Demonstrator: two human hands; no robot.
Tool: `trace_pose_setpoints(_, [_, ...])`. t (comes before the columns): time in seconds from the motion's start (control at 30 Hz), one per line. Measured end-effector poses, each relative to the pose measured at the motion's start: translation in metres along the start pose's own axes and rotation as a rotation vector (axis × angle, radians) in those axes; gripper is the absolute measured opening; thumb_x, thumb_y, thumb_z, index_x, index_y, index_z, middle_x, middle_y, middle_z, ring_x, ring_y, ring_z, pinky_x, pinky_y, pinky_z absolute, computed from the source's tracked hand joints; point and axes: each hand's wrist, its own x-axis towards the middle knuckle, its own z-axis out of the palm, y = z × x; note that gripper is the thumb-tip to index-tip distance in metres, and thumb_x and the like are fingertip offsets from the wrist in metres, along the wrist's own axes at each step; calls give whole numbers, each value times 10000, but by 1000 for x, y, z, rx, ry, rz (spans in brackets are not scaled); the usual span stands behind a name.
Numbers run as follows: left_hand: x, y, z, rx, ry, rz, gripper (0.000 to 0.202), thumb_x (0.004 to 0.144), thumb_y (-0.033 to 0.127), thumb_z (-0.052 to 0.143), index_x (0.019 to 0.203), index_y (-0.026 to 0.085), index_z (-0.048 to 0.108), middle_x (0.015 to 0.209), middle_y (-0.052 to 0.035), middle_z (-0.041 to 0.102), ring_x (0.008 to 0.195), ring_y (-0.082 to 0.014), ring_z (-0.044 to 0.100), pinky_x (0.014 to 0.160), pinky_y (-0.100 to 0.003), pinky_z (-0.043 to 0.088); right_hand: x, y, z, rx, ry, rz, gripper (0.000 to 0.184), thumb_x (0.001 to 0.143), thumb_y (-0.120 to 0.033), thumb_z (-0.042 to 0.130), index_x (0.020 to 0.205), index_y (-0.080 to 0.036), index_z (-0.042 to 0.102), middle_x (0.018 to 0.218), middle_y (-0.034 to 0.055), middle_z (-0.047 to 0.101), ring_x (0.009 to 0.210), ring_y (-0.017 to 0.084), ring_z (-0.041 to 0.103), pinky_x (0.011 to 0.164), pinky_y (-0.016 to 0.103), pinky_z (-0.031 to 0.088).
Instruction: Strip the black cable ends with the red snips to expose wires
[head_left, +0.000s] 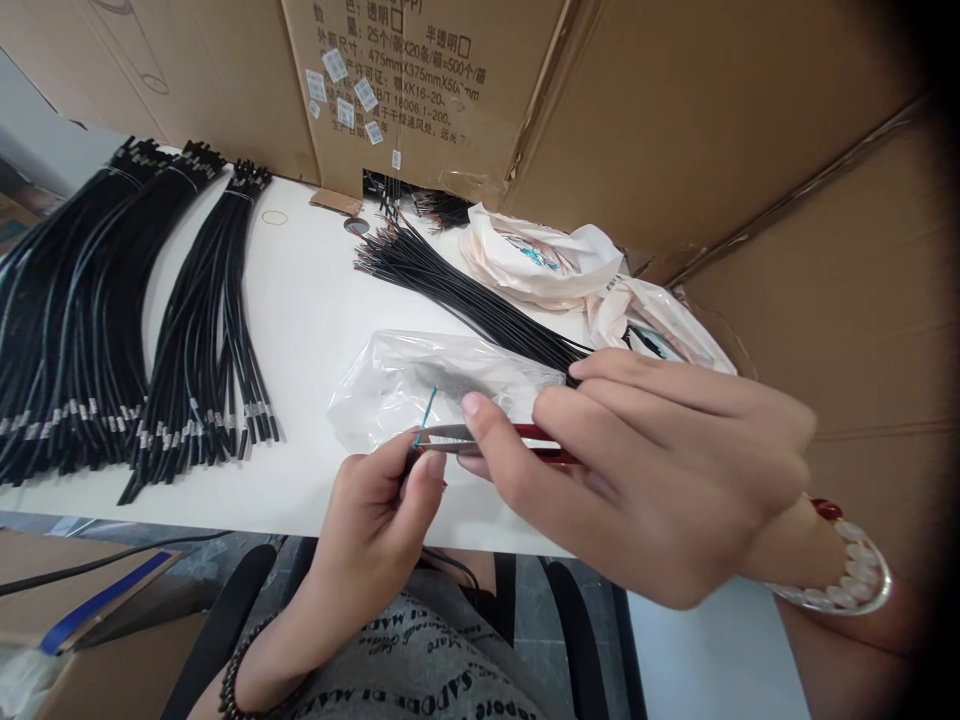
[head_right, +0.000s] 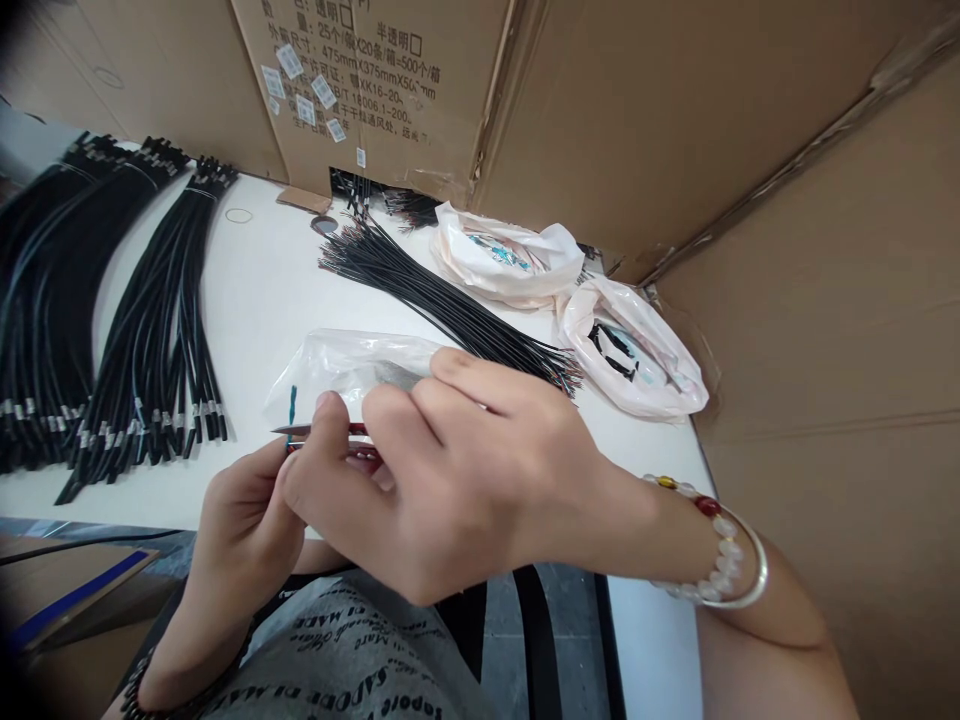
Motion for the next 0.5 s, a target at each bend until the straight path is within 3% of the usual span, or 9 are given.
trace_pose_setpoints(0.13, [-1, 1, 0, 20, -5, -17, 343, 898, 341, 540, 601, 174, 583, 457, 18, 440, 436, -78, 345, 403, -180, 260, -13, -2, 4, -221, 117, -114, 226, 904, -213, 599, 717, -275, 710, 462, -74, 522, 428, 54, 428, 450, 227, 410])
trace_pose_setpoints(0.3, [-2, 3, -2, 73, -27, -39, 326, 900, 314, 520, 606, 178, 556, 467, 31, 444, 445, -73, 351, 415, -168, 290, -22, 1, -1, -320, -48, -276, 162, 939, -205, 564, 962, -208, 724, 612, -19, 630, 528, 99, 534, 510, 266, 456])
trace_pose_setpoints(0.5, [-1, 0, -3, 132, -39, 23, 333, 915, 318, 491, 620, 177, 553, 451, 40, 452, 415, -63, 346, 387, -161, 295, -12, 0, -3, -304, -47, -228, 248, 947, -151, 517, 867, -234, 737, 556, -39, 589, 478, 79, 472, 484, 250, 398])
